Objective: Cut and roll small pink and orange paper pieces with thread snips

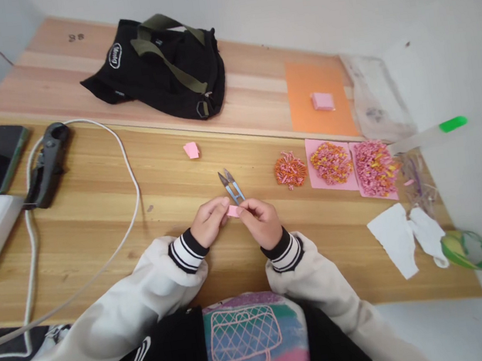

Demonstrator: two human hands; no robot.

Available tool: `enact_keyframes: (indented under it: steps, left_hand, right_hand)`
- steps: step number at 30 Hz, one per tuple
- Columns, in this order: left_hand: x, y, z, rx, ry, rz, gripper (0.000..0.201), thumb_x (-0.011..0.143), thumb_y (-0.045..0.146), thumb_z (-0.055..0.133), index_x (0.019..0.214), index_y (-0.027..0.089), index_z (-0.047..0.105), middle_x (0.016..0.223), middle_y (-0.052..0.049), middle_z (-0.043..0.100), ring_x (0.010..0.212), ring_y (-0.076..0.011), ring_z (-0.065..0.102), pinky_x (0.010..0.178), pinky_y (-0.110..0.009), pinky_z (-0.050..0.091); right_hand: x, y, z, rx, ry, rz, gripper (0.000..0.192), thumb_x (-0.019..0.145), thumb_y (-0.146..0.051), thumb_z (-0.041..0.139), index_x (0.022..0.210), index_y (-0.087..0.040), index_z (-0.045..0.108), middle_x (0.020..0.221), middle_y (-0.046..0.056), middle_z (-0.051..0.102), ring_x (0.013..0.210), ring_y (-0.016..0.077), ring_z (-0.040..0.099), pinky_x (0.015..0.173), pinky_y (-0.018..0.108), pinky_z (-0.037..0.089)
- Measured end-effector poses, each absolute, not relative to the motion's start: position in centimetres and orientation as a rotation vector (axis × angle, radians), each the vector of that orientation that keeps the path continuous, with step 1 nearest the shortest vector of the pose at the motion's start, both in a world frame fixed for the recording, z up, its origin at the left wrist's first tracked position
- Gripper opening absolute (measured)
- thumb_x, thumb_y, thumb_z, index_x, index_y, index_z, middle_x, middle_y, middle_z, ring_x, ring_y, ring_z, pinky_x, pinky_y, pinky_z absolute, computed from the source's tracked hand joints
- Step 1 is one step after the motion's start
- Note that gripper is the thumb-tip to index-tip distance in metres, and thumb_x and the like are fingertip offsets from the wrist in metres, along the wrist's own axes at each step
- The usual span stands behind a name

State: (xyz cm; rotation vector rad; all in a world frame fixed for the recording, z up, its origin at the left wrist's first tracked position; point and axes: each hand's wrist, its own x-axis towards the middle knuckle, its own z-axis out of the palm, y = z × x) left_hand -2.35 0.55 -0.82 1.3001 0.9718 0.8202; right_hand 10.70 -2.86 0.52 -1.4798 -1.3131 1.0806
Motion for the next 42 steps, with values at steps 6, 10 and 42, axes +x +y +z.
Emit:
enact_keyframes:
  steps: [6, 10, 42]
  left_hand:
    - [-2.28, 0.56, -0.57, 1.391, 0.935, 0.812, 0.037, 0.079, 0.046, 0.047, 0.057, 0.016, 0.049, 0.048, 0.005, 0.038, 0.047, -0.0083, 0.035, 0.047, -0.022, 0.028]
    - [-2.26, 0.54, -0.54, 1.395, 0.952, 0.802, 0.039, 0.078, 0.047, 0.046, 0.055, 0.016, 0.046, 0.047, 0.005, 0.038, 0.047, -0.0081, 0.034, 0.047, -0.022, 0.028]
    - [-2.47, 0.8, -0.78, 1.212, 0.884, 0.767, 0.036, 0.078, 0.044, 0.047, 0.055, 0.016, 0.044, 0.045, 0.005, 0.038, 0.044, -0.0078, 0.034, 0.047, -0.023, 0.027]
  right_hand:
    - [10.78, -2.85, 0.28, -1.455, -1.32, 1.077, 0.019, 0.074, -0.028, 0.049, 0.058, -0.018, 0.052, 0.05, -0.004, 0.045, 0.051, 0.0098, 0.042, 0.053, 0.023, 0.035]
    - [10.77, -2.84, 0.27, -1.467, -1.319, 1.074, 0.019, 0.074, -0.029, 0.049, 0.058, -0.018, 0.052, 0.05, -0.004, 0.045, 0.051, 0.0098, 0.042, 0.052, 0.023, 0.036]
    - [10.76, -2.83, 0.69, -1.402, -1.272, 1.156, 0.021, 0.073, -0.031, 0.052, 0.057, -0.018, 0.051, 0.048, -0.005, 0.04, 0.046, 0.0079, 0.035, 0.047, 0.022, 0.029]
